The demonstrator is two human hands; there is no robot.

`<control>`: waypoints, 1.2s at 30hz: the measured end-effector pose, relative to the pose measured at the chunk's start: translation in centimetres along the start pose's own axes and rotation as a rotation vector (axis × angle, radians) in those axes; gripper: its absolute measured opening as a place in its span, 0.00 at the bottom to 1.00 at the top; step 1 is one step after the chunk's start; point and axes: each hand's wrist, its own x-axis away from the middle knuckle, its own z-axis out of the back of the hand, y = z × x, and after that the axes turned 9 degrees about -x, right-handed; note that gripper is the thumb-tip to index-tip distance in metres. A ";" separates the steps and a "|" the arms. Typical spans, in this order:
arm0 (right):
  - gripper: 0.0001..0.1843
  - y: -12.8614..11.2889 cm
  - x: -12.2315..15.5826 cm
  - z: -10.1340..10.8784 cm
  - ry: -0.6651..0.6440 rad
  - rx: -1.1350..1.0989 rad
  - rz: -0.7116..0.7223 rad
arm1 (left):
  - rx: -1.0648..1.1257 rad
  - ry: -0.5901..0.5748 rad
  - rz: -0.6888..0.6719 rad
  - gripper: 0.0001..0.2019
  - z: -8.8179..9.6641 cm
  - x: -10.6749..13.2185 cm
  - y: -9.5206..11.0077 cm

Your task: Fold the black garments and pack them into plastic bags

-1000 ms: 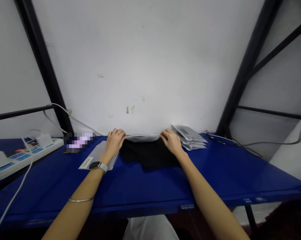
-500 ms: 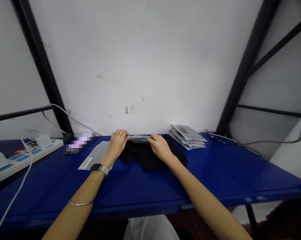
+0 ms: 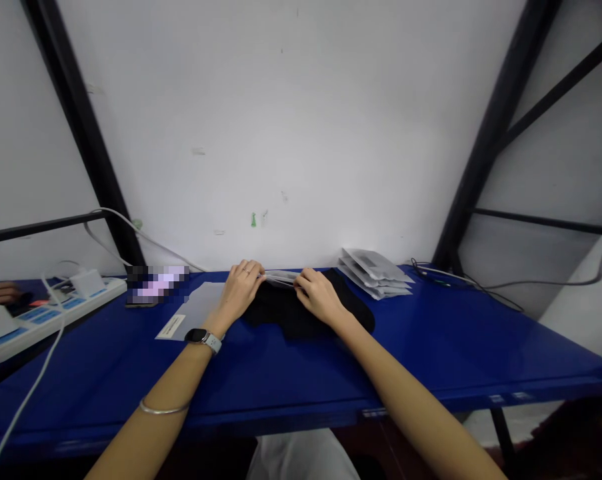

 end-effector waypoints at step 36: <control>0.12 4.3 -0.3 3.3 0.258 -1.363 -0.638 | 0.483 0.048 0.304 0.08 -1.2 0.4 -0.8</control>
